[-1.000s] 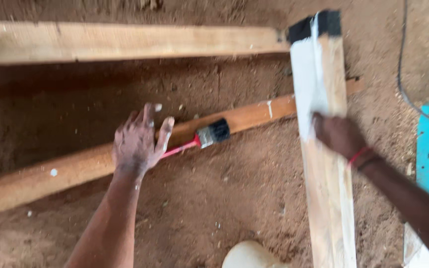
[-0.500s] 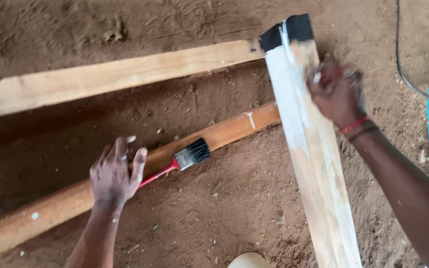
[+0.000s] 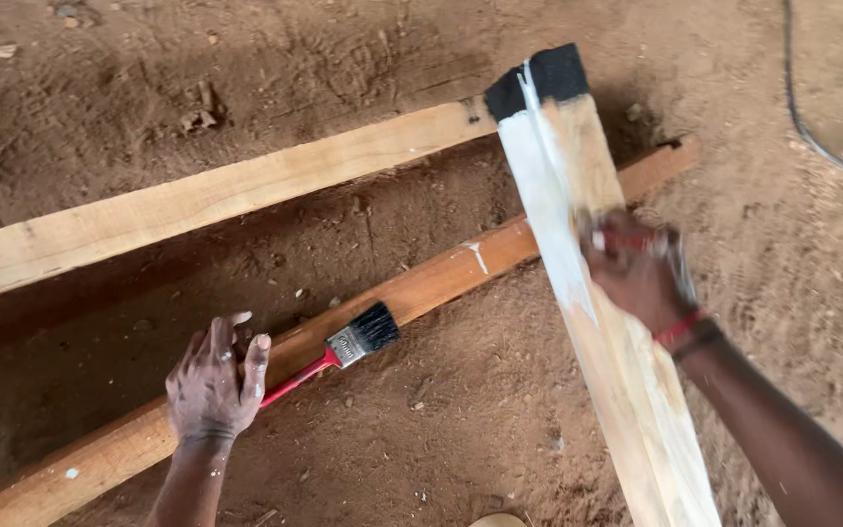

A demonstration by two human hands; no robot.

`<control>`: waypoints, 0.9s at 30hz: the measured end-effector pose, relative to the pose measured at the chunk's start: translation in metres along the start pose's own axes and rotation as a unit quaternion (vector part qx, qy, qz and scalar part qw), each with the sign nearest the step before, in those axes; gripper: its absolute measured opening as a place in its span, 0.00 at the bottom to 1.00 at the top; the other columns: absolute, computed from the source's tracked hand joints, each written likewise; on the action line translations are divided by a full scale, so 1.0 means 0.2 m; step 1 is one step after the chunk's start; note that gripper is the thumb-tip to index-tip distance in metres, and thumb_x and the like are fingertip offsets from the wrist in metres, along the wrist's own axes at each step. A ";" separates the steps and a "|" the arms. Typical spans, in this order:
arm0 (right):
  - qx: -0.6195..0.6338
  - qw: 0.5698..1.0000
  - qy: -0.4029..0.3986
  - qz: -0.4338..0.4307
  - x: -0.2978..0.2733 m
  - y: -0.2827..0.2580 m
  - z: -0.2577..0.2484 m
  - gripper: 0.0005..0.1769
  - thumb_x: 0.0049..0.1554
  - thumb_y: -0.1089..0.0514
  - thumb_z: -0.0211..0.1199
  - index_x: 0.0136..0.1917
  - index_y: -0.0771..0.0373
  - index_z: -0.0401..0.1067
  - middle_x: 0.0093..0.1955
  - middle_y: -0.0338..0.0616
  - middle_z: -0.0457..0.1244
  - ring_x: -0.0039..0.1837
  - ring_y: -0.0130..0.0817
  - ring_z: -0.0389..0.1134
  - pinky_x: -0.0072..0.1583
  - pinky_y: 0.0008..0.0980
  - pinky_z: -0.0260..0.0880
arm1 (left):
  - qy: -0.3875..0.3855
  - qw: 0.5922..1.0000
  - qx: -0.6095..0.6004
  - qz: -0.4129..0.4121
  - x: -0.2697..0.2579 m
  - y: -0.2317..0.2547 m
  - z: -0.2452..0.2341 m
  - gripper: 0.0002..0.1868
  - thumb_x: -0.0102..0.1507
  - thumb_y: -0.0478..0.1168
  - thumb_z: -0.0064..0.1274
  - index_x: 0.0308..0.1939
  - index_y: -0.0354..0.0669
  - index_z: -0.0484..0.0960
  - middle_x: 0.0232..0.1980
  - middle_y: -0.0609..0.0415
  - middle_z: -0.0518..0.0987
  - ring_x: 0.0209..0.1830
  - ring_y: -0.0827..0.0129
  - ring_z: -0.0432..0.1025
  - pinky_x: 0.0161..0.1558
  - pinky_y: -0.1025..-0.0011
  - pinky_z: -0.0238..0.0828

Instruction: The person applies white paint to wooden beams using a paint brush, dipping the brush into a white bucket and coating the surfaces of the wood.

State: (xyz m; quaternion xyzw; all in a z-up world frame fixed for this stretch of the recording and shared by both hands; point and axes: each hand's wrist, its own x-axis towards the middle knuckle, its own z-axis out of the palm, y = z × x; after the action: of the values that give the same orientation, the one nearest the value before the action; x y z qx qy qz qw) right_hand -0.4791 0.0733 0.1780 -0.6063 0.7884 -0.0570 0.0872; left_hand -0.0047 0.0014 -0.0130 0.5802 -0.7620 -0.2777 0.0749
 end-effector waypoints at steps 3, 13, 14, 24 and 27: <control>-0.070 0.994 -0.078 0.033 -0.16 -0.01 -0.16 0.12 0.57 0.58 0.71 0.34 0.63 0.74 0.28 0.45 0.65 0.31 0.36 0.66 0.46 0.33 0.69 | -0.067 0.995 0.004 -0.074 -0.01 0.00 -0.01 0.35 0.66 0.70 0.27 0.62 0.55 0.76 0.44 0.49 0.83 0.44 0.60 0.80 0.47 0.59 0.80; 0.089 0.989 0.121 -0.008 0.49 -0.16 -0.15 0.09 0.60 0.61 0.69 0.53 0.65 0.73 0.47 0.42 0.70 0.48 0.28 0.73 0.53 0.33 0.75 | 0.033 0.999 -0.043 -0.005 -0.03 0.06 -0.08 0.25 0.67 0.61 0.41 0.55 0.49 0.78 0.44 0.48 0.83 0.47 0.54 0.78 0.47 0.56 0.77; 0.032 0.992 0.121 -0.021 0.49 -0.11 -0.07 0.09 0.61 0.60 0.70 0.52 0.65 0.74 0.45 0.44 0.70 0.46 0.31 0.73 0.52 0.36 0.74 | 0.031 0.998 -0.046 0.001 -0.02 0.06 -0.08 0.24 0.68 0.60 0.41 0.55 0.49 0.78 0.43 0.49 0.83 0.48 0.54 0.78 0.48 0.56 0.77; -0.002 0.990 -0.064 0.129 -0.48 0.09 -0.09 0.11 0.56 0.50 0.66 0.40 0.59 0.77 0.33 0.42 0.69 0.33 0.29 0.71 0.36 0.33 0.74 | 0.033 0.998 -0.059 0.011 -0.02 0.05 -0.10 0.25 0.68 0.61 0.40 0.56 0.48 0.78 0.45 0.46 0.82 0.47 0.52 0.78 0.47 0.54 0.76; -0.056 0.979 -0.128 0.151 -0.43 0.02 -0.27 0.17 0.55 0.48 0.69 0.33 0.62 0.76 0.26 0.46 0.67 0.30 0.33 0.70 0.37 0.36 0.73 | 0.071 0.994 -0.062 0.048 -0.03 0.05 -0.08 0.26 0.69 0.62 0.40 0.54 0.48 0.79 0.45 0.47 0.83 0.47 0.53 0.78 0.47 0.54 0.77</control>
State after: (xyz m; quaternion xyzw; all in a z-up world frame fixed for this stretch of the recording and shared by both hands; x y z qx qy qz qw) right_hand -0.4730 0.1569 0.2359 -0.4867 0.8550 0.0790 0.1609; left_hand -0.0043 0.0031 0.0062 0.5554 -0.7632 -0.2784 0.1775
